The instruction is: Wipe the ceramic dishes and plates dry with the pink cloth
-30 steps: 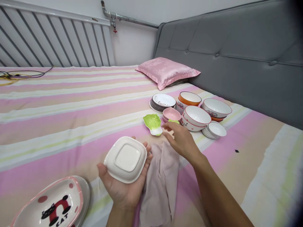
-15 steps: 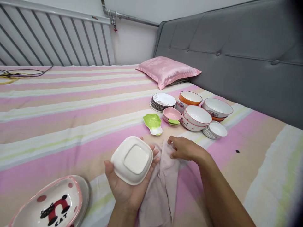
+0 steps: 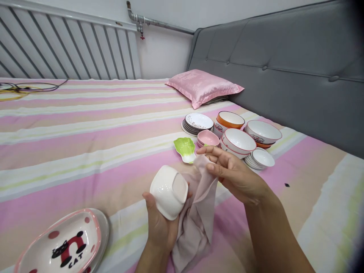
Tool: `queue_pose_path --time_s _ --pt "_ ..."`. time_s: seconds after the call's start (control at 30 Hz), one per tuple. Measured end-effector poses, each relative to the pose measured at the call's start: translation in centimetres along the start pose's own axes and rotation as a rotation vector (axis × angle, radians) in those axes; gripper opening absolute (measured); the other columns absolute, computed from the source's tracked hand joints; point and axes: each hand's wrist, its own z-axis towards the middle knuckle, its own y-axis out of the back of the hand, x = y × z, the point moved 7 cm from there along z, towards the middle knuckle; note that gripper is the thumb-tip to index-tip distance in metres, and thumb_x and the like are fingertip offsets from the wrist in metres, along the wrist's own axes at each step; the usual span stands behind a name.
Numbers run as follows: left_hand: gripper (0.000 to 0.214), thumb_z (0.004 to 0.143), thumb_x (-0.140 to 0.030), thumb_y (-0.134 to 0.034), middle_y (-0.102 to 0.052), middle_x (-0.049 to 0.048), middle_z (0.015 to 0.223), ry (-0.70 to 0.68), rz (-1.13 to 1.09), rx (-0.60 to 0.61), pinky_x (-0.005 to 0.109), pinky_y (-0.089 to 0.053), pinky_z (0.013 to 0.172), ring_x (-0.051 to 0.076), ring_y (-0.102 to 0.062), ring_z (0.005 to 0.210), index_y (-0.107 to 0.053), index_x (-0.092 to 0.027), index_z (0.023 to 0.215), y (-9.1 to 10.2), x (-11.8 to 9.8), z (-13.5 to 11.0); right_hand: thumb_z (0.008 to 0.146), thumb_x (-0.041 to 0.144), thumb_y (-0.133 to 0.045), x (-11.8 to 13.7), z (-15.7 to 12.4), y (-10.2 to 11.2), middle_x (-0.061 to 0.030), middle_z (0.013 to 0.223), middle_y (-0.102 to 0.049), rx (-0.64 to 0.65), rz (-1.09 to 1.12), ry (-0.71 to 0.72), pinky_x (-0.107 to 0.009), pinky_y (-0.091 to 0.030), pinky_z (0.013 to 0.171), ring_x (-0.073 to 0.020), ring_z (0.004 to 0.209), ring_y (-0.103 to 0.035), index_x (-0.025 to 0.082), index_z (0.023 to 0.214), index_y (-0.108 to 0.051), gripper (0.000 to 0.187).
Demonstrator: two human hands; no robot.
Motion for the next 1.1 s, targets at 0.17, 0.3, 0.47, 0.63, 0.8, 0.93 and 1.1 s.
queue_pose_path --time_s 0.17,0.3,0.47,0.63,0.8,0.93,1.1 --pt "0.069 0.057 -0.063 -0.065 -0.071 0.0103 0.091 0.010 -0.031 0.038 0.047 -0.043 0.093 0.033 -0.059 0.103 -0.062 -0.020 0.110 0.0 0.5 0.2 0.079 0.034 -0.060 0.9 -0.3 -1.6 0.0014 0.074 -0.049 -0.001 0.157 0.071 -0.022 -0.041 0.057 -0.0117 0.065 -0.051 0.026 0.103 -0.054 0.026" --pt "0.062 0.062 -0.063 -0.061 -0.070 0.0093 0.099 0.056 -0.081 0.081 0.044 -0.041 0.096 0.032 -0.055 0.110 -0.064 -0.020 0.107 0.2 1.2 0.1 0.081 0.032 -0.059 0.9 -0.4 -3.4 0.0032 0.071 -0.044 0.032 0.256 0.126 -0.019 -0.039 0.054 -0.0087 0.060 -0.047 0.026 0.100 -0.056 0.020" --pt "0.054 0.068 -0.061 -0.057 -0.069 0.0077 0.100 0.074 -0.067 0.069 0.042 -0.041 0.096 0.030 -0.054 0.111 -0.065 -0.020 0.102 0.4 1.2 0.0 0.085 0.033 -0.053 0.5 -0.3 -6.9 -0.0011 0.087 -0.057 0.146 0.026 0.230 -0.027 -0.045 0.079 -0.0131 0.084 -0.057 0.022 0.106 -0.053 0.023" --pt "0.050 0.076 -0.062 -0.046 -0.067 0.0050 0.096 -0.085 -0.160 0.070 0.038 -0.044 0.092 0.025 -0.059 0.101 -0.065 -0.021 0.098 0.0 -0.7 0.6 0.090 0.030 -0.041 0.0 -0.2 -10.0 -0.0047 0.110 -0.061 0.170 -0.545 0.513 -0.040 -0.026 0.105 -0.0173 0.109 -0.051 0.021 0.117 -0.048 0.029" --pt "0.049 0.085 -0.058 -0.030 -0.067 -0.0013 0.077 -0.072 -0.236 -0.102 0.026 -0.051 0.077 0.015 -0.063 0.081 -0.066 -0.025 0.086 1.3 -1.0 0.8 0.088 0.018 -0.039 -1.7 0.3 -11.9 -0.0072 0.125 -0.054 0.118 -0.953 0.717 -0.039 -0.022 0.109 -0.0193 0.127 -0.034 0.017 0.118 -0.049 0.032" --pt "0.051 0.088 -0.055 -0.026 -0.065 -0.0016 0.072 -0.089 -0.211 -0.103 0.020 -0.051 0.069 0.012 -0.063 0.075 -0.067 -0.025 0.090 1.7 -1.0 0.6 0.086 0.021 -0.041 -1.8 0.4 -11.8 -0.0079 0.120 -0.057 0.016 -0.990 0.770 -0.041 -0.027 0.106 -0.0205 0.120 -0.042 0.018 0.111 -0.054 0.029" --pt "0.054 0.087 -0.056 -0.028 -0.065 0.0018 0.081 -0.022 -0.169 -0.053 0.022 -0.050 0.076 0.014 -0.062 0.084 -0.062 -0.021 0.108 1.9 -0.1 0.4 0.082 0.026 -0.044 -1.2 0.3 -10.8 -0.0087 0.114 -0.059 -0.088 -0.898 0.746 -0.042 -0.028 0.105 -0.0219 0.113 -0.046 0.016 0.109 -0.056 0.031"
